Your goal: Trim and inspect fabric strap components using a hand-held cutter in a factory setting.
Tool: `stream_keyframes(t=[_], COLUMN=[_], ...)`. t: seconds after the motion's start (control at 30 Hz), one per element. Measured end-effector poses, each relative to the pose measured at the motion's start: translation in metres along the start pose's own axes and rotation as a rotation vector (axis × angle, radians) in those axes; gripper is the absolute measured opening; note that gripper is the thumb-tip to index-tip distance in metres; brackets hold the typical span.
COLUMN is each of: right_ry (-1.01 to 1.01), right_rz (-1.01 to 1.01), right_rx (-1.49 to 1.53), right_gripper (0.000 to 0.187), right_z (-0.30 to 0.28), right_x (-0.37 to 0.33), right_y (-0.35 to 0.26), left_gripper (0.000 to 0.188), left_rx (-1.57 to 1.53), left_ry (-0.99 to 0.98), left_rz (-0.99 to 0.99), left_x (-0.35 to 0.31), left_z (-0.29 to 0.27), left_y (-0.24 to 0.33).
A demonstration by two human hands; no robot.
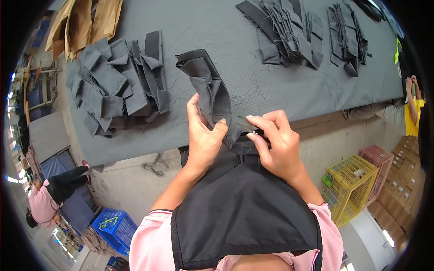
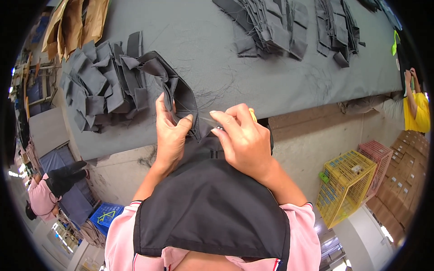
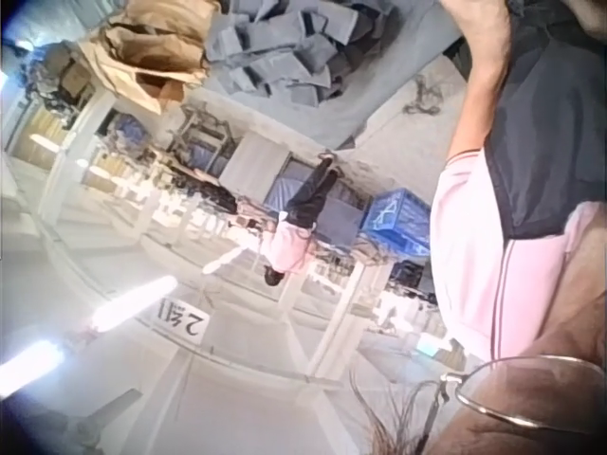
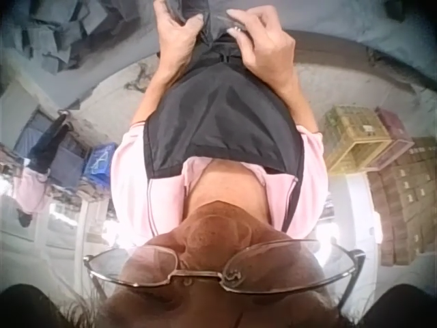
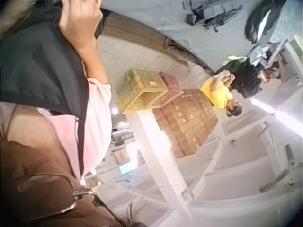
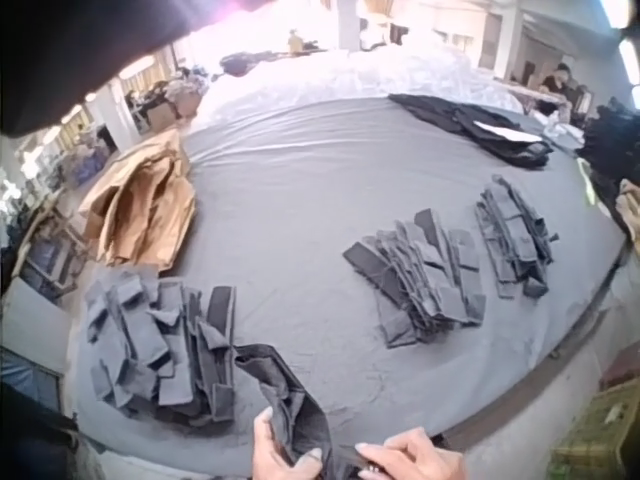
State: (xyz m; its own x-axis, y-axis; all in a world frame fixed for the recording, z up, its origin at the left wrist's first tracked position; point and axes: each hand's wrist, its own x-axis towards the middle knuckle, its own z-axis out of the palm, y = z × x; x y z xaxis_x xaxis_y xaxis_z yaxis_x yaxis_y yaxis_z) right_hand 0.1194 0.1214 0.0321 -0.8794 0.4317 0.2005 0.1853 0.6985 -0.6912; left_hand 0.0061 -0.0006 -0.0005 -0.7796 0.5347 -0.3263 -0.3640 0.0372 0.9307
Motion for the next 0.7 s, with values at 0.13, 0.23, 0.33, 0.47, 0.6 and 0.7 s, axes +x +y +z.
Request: stream_keyframes(t=[0.13, 0.23, 0.33, 0.47, 0.6, 0.7], right_ry=[0.001, -0.011, -0.022, -0.044, -0.055, -0.049], right_rz=[-0.093, -0.155, -0.191, -0.227, -0.219, -0.163], right_rx=[-0.071, -0.139, -0.173, -0.263, -0.309, -0.23], right_gripper=[0.036, 0.037, 0.037, 0.036, 0.033, 0.031], right_z=[0.0, 0.004, 0.005, 0.005, 0.004, 0.004], right_x=[0.006, 0.008, 0.012, 0.012, 0.009, 0.008], right_y=[-0.004, -0.003, -0.005, -0.007, -0.009, -0.008], left_gripper=[0.073, 0.072, 0.071, 0.071, 0.071, 0.072], left_rx=[0.068, 0.041, 0.032, 0.025, 0.088, 0.097], left_ry=[0.007, 0.0, -0.003, -0.002, 0.016, -0.003], left_rz=[-0.016, -0.011, -0.012, 0.026, -0.017, -0.018], left_x=[-0.004, -0.005, -0.006, -0.005, -0.006, -0.006], left_z=[0.008, 0.01, 0.01, 0.01, 0.011, 0.009], left_y=[0.011, 0.014, 0.014, 0.012, 0.014, 0.011])
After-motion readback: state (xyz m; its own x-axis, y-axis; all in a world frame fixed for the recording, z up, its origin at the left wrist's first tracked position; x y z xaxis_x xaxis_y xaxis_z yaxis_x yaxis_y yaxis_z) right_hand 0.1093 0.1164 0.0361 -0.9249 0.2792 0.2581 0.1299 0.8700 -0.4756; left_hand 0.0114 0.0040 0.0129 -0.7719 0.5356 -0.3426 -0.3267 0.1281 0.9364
